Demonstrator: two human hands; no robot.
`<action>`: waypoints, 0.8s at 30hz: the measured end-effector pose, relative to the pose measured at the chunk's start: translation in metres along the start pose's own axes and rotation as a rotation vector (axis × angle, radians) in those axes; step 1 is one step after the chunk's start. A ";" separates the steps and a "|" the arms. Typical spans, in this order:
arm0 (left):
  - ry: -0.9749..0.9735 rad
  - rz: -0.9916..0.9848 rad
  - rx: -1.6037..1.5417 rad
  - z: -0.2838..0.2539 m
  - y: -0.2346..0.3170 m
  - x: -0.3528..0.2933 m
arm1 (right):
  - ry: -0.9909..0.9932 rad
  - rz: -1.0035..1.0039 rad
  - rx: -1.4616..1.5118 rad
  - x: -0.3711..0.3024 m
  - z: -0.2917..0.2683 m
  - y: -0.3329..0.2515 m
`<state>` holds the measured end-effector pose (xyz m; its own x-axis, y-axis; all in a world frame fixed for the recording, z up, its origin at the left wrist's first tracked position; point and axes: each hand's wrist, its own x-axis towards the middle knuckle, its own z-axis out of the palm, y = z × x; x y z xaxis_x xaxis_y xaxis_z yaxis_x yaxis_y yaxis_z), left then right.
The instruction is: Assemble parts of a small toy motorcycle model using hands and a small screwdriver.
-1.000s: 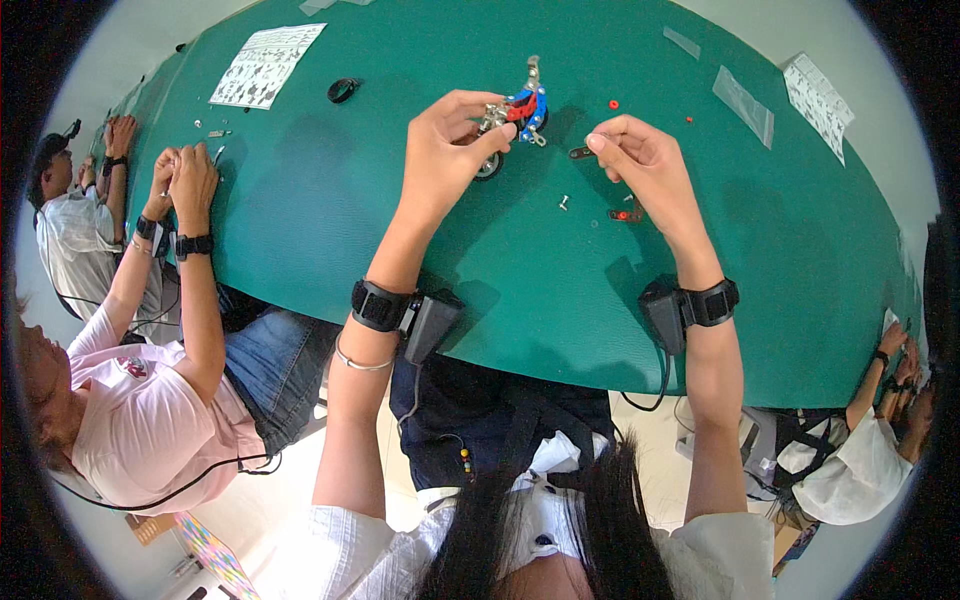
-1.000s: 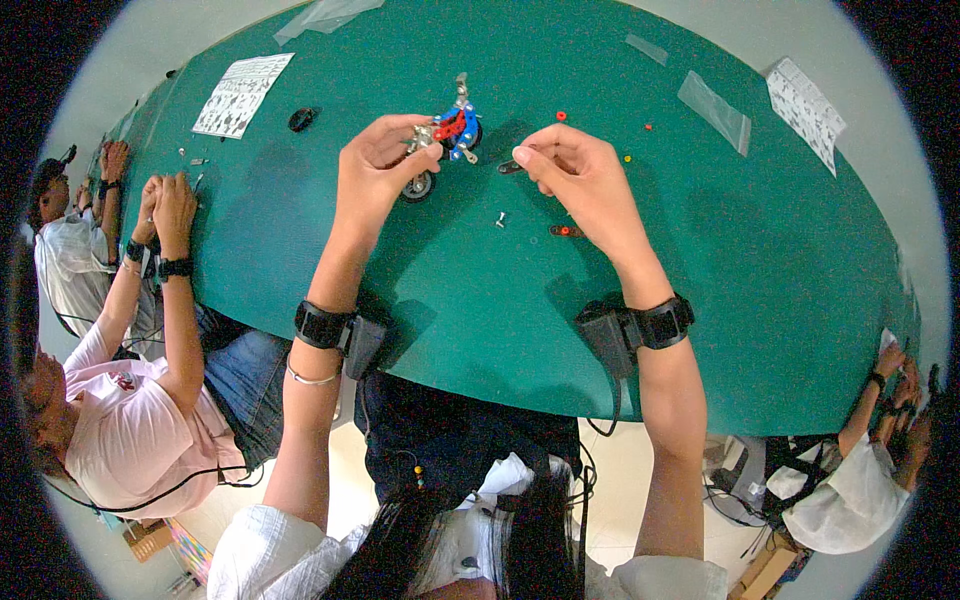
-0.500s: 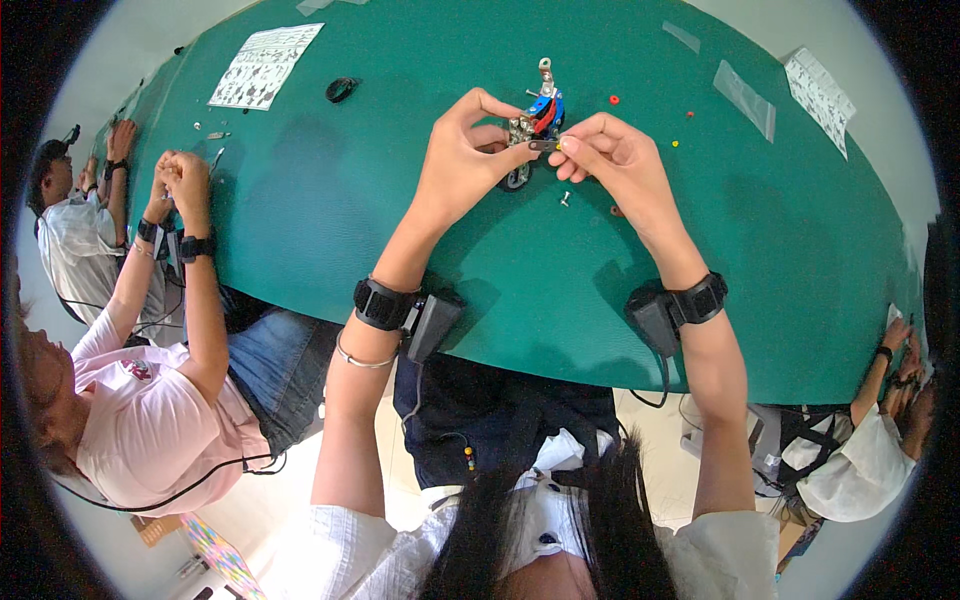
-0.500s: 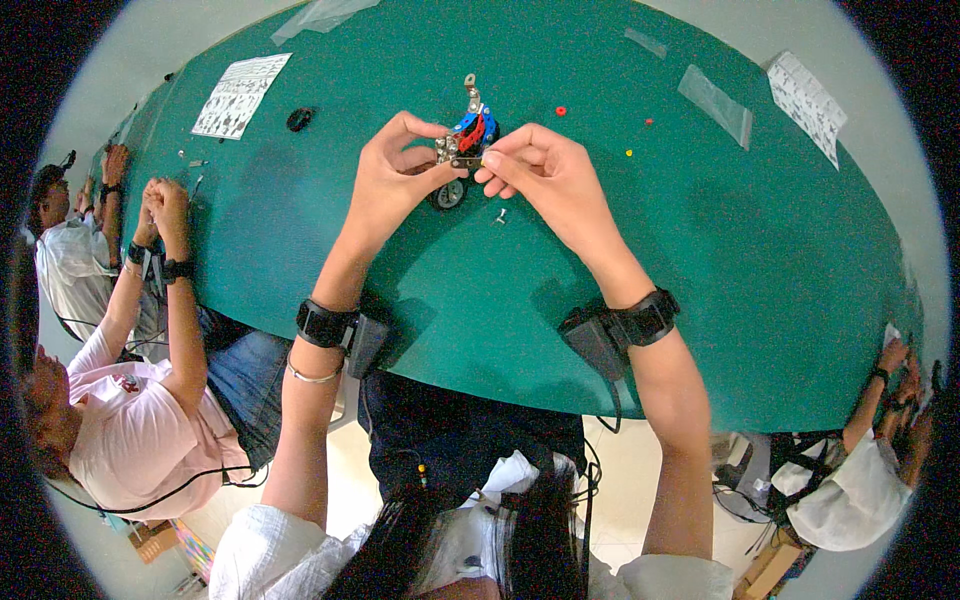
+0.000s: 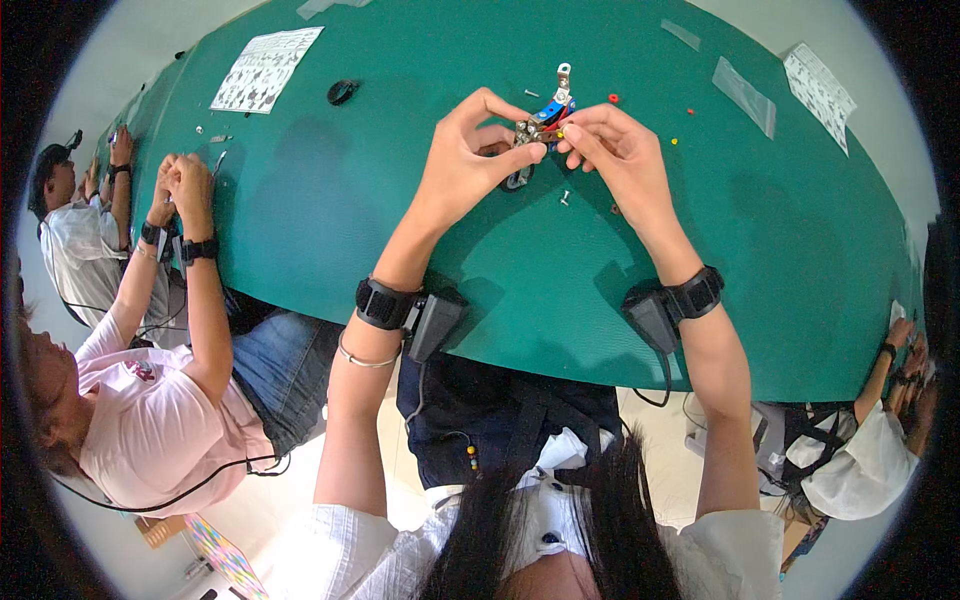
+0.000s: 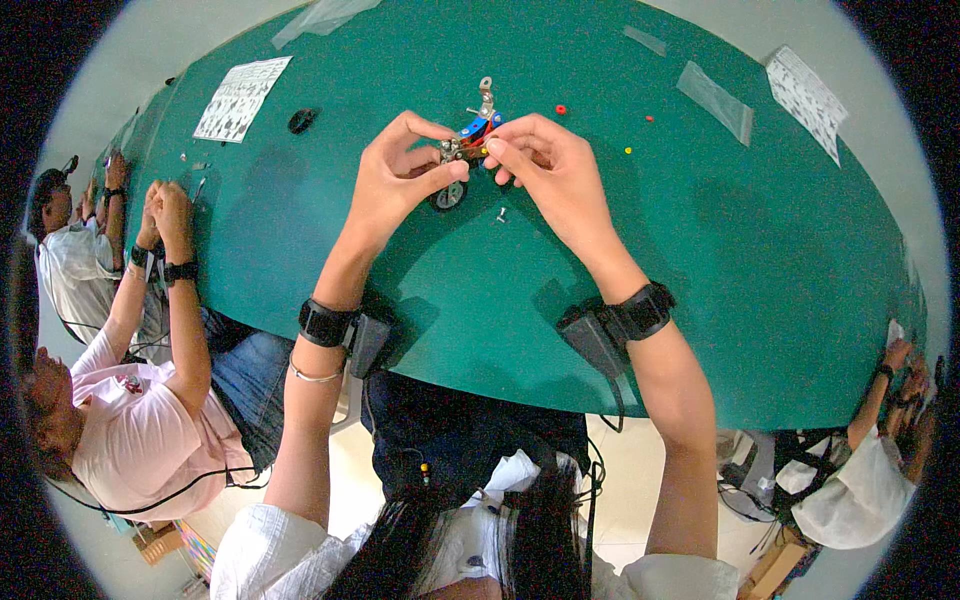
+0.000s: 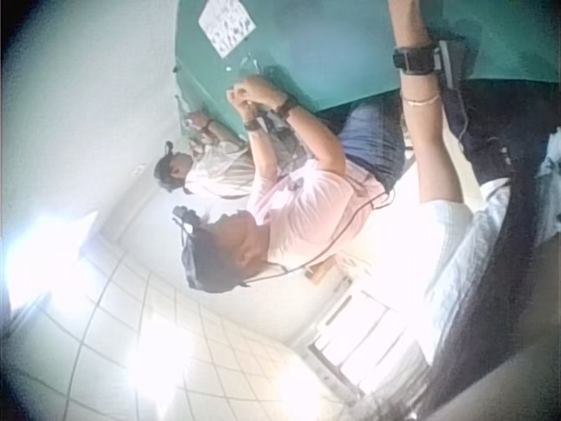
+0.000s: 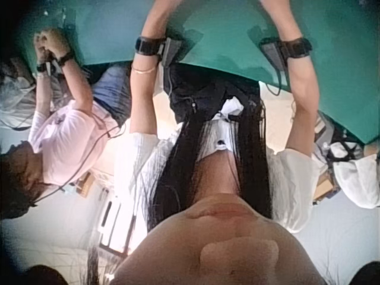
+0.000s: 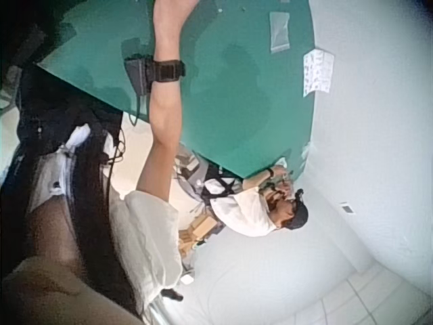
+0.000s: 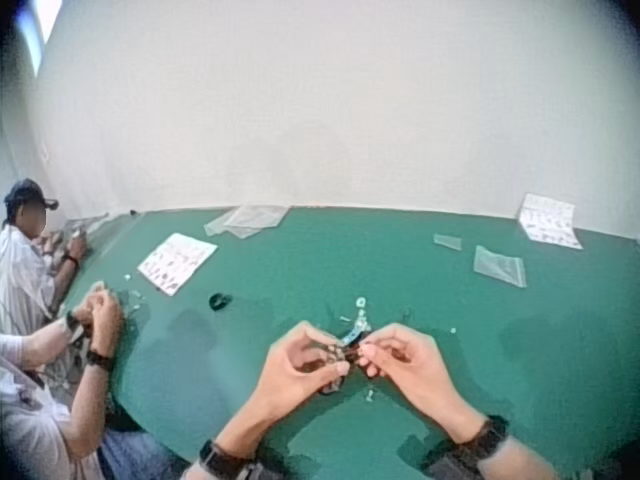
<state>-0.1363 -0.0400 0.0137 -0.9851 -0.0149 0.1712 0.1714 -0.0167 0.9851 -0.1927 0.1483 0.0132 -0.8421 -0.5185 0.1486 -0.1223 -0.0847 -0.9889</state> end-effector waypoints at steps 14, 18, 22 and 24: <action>0.132 0.192 0.353 0.006 0.001 -0.002 | 0.036 -0.051 0.016 0.001 0.004 0.001; 0.171 0.399 0.553 0.007 0.007 -0.002 | 0.048 -0.039 -0.011 -0.001 0.003 -0.002; 0.207 0.447 0.574 0.007 0.009 -0.001 | 0.040 -0.003 -0.063 -0.001 0.002 -0.002; 0.210 0.494 0.558 0.006 0.007 -0.001 | 0.027 -0.031 -0.043 0.000 0.002 0.003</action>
<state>-0.1343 -0.0345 0.0201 -0.7635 -0.0802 0.6408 0.5040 0.5464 0.6689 -0.1919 0.1462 0.0104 -0.8515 -0.4926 0.1798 -0.1710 -0.0633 -0.9832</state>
